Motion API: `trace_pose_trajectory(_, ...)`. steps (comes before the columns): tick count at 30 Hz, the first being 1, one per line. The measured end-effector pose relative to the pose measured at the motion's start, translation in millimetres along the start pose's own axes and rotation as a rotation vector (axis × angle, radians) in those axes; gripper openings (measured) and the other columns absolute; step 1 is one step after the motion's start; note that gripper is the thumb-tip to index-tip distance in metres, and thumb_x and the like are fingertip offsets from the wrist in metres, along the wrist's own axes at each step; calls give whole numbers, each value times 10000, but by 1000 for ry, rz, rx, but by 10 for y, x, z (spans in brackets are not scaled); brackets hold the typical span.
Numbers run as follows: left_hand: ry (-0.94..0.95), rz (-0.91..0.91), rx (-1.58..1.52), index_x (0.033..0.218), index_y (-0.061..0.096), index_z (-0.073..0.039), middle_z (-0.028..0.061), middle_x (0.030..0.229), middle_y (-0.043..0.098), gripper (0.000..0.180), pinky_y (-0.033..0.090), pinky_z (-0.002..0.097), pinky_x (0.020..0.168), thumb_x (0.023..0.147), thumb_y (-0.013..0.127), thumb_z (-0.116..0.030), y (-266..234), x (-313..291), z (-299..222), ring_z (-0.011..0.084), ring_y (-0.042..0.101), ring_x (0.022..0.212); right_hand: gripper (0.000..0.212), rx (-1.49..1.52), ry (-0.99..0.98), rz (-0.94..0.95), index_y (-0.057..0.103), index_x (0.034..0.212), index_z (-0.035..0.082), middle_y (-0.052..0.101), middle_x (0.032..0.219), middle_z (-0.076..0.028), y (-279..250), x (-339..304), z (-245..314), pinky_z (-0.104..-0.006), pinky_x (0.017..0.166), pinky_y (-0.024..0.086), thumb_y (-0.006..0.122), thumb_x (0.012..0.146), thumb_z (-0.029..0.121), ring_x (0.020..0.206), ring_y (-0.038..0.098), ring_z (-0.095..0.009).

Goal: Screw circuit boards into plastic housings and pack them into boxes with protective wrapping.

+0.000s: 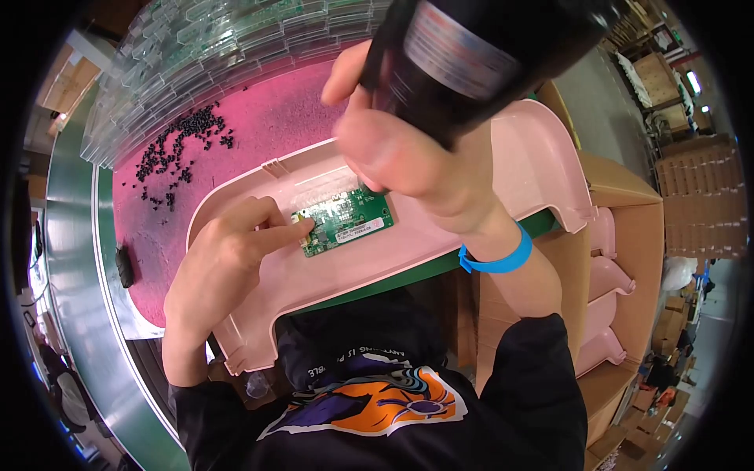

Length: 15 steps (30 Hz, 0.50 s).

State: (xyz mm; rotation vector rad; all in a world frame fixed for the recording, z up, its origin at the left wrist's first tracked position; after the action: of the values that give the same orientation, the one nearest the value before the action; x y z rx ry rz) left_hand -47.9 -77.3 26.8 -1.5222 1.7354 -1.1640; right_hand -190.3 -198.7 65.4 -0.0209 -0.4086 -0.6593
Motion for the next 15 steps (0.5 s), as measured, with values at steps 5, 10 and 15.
trace_pose_trajectory(5, 73, -11, -107, 959, 758, -36, 82, 843, 661, 303, 537, 340, 678, 701, 667, 93, -41, 87, 92, 233, 660, 789, 543, 298, -105, 79, 490, 1119, 125, 545, 729, 31, 88, -97, 193, -263, 617, 404, 706, 878, 561, 569, 479, -83)
trace_pose_trajectory(10, -185, -33, -658, 932, 720, 8, 74, 922, 706, 205, 551, 294, 696, 762, 703, 122, -113, 114, 176, 162, 691, 822, 512, 379, -353, 340, 490, 1138, 165, 585, 769, 47, 290, 2, 454, -269, 669, 438, 738, 864, 520, 597, 533, -73)
trace_pose_trajectory(15, -212, -107, -960, 959, 692, 37, 86, 954, 709, 209, 571, 284, 739, 791, 699, 162, -91, 84, 239, 144, 685, 835, 484, 441, -566, 412, 490, 1152, 168, 621, 793, 37, 429, 34, 478, -258, 671, 468, 755, 864, 453, 627, 574, -58)
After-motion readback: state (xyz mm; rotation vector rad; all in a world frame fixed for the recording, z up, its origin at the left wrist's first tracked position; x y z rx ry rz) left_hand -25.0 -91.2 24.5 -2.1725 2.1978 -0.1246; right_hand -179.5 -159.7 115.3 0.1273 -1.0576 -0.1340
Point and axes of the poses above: each hand's wrist, its own x-axis towards the middle knuckle, its own y-axis out of the palm, z = x × y, the point moved 6 cm from there along x, towards the middle knuckle
